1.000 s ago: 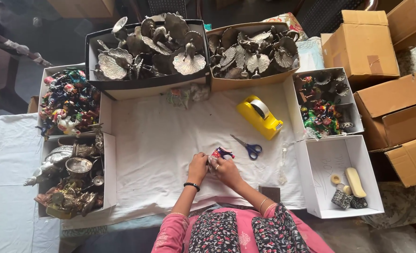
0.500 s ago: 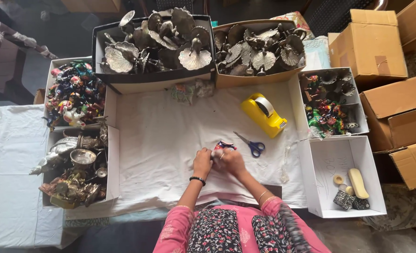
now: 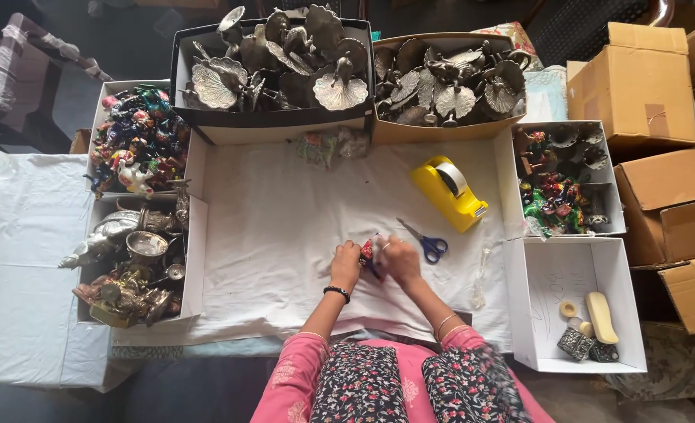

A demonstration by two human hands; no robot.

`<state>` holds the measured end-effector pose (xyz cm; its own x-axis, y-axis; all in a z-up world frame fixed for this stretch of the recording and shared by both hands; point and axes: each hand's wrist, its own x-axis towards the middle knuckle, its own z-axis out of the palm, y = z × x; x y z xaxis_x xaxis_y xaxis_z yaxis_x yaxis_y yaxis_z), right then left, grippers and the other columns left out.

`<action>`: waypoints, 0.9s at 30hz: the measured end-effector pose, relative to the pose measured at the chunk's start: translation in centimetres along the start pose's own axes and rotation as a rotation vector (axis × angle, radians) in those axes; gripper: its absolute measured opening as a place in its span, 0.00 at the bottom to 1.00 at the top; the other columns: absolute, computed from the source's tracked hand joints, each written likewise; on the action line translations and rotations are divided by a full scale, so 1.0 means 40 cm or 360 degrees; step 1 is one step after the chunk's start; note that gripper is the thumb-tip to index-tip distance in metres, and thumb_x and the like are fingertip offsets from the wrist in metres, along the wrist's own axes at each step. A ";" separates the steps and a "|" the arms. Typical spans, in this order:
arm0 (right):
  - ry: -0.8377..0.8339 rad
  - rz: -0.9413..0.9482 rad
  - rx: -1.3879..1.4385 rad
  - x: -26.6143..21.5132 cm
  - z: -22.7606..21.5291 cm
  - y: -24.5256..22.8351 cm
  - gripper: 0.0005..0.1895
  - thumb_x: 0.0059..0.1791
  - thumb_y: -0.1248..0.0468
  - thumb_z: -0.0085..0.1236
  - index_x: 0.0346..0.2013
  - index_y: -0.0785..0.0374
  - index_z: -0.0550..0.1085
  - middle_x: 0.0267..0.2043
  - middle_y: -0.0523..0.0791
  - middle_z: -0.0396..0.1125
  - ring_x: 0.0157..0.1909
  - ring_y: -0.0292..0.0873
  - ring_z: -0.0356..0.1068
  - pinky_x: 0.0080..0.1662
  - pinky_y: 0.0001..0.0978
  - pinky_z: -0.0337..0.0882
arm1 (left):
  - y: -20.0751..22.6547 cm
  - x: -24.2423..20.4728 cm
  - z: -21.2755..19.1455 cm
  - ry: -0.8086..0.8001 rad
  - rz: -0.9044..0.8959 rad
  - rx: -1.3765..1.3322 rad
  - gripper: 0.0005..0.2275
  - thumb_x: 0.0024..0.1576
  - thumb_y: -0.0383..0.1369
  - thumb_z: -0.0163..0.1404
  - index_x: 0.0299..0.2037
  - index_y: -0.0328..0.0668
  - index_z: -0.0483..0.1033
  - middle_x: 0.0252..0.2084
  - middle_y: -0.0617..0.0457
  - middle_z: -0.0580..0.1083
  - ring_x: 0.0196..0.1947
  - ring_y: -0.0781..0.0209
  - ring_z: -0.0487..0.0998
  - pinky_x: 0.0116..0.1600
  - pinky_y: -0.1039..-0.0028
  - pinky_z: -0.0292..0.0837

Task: The person wraps a small, colorful figurine in a white cloth, then places it inside a sheet of bubble wrap. They fold the bubble wrap around the figurine and secure it with clear adhesive tape.

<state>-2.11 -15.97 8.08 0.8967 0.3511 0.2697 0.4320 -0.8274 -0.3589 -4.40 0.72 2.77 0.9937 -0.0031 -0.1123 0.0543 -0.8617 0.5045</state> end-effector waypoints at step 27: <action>-0.0775 0.0888 0.1487 -0.044 0.190 0.287 0.19 0.43 0.70 0.53 0.46 0.65 0.83 0.35 0.43 0.78 0.34 0.35 0.73 0.40 0.28 0.73 | 0.028 -0.032 -0.010 0.0136 -0.0094 -0.0083 0.13 0.48 0.20 0.56 0.42 0.39 0.73 0.49 0.43 0.69 0.48 0.37 0.71 0.48 0.54 0.74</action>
<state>2.00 -22.74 -3.31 0.8385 0.3407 -0.4253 -0.3067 -0.3501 -0.8851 -5.58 -0.03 3.80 0.9933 0.0919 -0.0706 0.1156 -0.8317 0.5430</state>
